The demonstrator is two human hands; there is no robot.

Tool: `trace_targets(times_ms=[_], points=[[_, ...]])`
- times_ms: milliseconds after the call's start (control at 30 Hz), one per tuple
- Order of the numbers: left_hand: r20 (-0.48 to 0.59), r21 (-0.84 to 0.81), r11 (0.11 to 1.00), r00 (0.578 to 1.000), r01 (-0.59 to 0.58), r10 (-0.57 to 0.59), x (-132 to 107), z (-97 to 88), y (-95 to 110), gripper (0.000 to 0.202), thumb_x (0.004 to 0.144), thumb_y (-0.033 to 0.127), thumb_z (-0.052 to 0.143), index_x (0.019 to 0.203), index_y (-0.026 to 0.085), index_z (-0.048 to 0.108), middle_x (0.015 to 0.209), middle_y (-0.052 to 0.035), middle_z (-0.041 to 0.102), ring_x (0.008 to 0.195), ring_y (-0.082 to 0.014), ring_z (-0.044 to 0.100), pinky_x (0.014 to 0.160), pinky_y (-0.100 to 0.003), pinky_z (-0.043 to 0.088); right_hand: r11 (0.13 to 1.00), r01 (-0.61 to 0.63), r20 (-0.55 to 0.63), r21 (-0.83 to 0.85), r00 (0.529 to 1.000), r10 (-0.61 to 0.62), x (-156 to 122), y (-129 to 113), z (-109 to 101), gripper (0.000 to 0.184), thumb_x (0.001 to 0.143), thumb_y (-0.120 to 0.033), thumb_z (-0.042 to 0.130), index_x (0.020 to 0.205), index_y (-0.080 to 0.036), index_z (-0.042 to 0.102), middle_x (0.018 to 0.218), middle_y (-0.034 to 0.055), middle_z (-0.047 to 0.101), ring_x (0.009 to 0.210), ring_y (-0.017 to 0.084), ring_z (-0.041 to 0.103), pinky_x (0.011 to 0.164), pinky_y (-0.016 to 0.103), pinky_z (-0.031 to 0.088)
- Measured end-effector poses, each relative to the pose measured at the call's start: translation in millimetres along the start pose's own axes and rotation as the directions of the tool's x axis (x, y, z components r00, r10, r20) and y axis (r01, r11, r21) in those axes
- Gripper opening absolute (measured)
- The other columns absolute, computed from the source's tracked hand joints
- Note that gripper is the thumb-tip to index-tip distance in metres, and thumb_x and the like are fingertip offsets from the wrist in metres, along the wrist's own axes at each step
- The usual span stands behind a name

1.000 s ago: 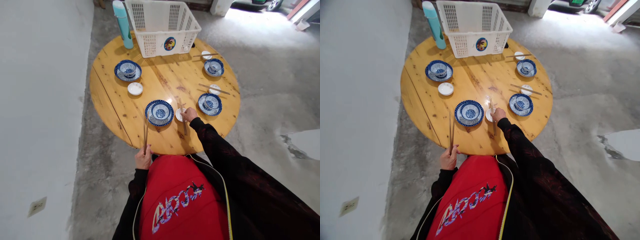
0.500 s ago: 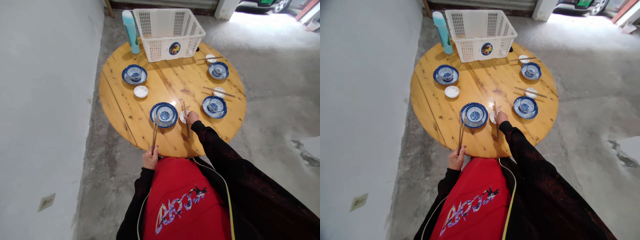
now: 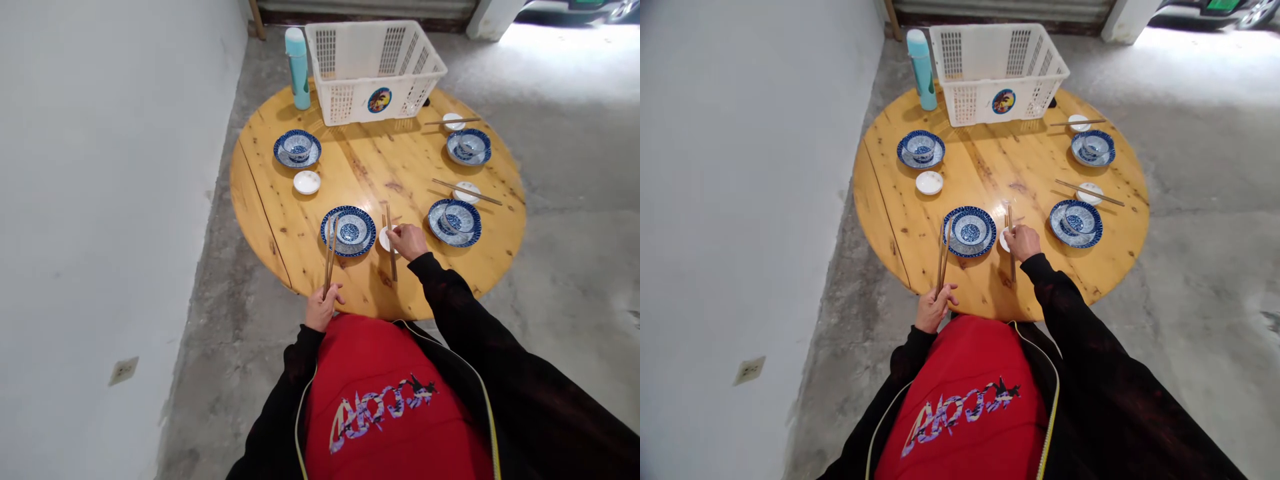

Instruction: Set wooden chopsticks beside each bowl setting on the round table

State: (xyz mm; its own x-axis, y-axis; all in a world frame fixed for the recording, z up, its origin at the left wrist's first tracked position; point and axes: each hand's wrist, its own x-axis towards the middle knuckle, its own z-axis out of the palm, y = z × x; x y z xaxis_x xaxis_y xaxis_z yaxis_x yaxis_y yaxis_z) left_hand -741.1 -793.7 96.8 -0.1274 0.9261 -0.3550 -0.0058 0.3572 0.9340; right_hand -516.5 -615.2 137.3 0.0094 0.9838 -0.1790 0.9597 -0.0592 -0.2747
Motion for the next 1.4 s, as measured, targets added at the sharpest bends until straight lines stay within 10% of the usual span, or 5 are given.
trace_targets(times_ms=[200, 633, 833, 1400], points=[[0.189, -0.187, 0.981, 0.982, 0.044, -0.008, 4.0, 15.0, 24.8, 0.057, 0.085, 0.063, 0.051, 0.1, 0.01, 0.062, 0.064, -0.0011, 0.064, 0.034, -0.0029, 0.032, 0.037, -0.021, 0.023, 0.657, 0.092, 0.139, 0.748, 0.947, -0.291, -66.3, -50.7, -0.7, 0.034, 0.085, -0.049, 0.057, 0.082, -0.016, 0.067, 0.057, 0.0002, 0.06, 0.048, 0.013, 0.057, 0.048, 0.023, 0.041], [0.434, -0.17, 0.982, 0.901, 0.083, -0.001, -6.3, 13.4, 28.2, 0.059, 0.087, 0.068, 0.045, 0.093, 0.011, 0.06, 0.065, -0.0022, 0.065, 0.033, -0.0035, 0.038, 0.037, -0.02, 0.025, 0.239, -0.156, 0.224, 0.958, 0.93, -0.292, -87.6, -73.0, 15.7, 0.04, 0.071, -0.056, 0.072, 0.069, -0.016, 0.067, 0.061, 0.0004, 0.062, 0.043, 0.007, 0.046, 0.04, 0.022, 0.028], [0.644, -0.197, 0.938, 0.759, 0.285, -0.096, -7.6, 3.7, 25.1, 0.06, 0.08, 0.07, 0.056, 0.095, 0.011, 0.058, 0.065, -0.0053, 0.068, 0.042, -0.0107, 0.058, 0.041, -0.019, 0.039, 0.176, -0.23, 0.28, 0.957, 0.893, -0.354, -90.7, -73.9, 22.9, 0.038, 0.072, -0.053, 0.074, 0.079, -0.015, 0.073, 0.056, -0.002, 0.056, 0.047, 0.008, 0.048, 0.044, 0.021, 0.034], [0.727, -0.207, 0.925, 0.682, 0.32, -0.073, -7.3, -13.0, 13.2, 0.062, 0.082, 0.07, 0.054, 0.09, 0.009, 0.06, 0.059, -0.0064, 0.067, 0.041, -0.0113, 0.057, 0.041, -0.02, 0.042, 0.167, -0.253, 0.288, 0.953, 0.926, -0.245, -107.0, -81.7, 42.6, 0.035, 0.075, -0.049, 0.074, 0.084, -0.016, 0.077, 0.07, 0.0025, 0.063, 0.05, 0.007, 0.047, 0.045, 0.022, 0.033]])
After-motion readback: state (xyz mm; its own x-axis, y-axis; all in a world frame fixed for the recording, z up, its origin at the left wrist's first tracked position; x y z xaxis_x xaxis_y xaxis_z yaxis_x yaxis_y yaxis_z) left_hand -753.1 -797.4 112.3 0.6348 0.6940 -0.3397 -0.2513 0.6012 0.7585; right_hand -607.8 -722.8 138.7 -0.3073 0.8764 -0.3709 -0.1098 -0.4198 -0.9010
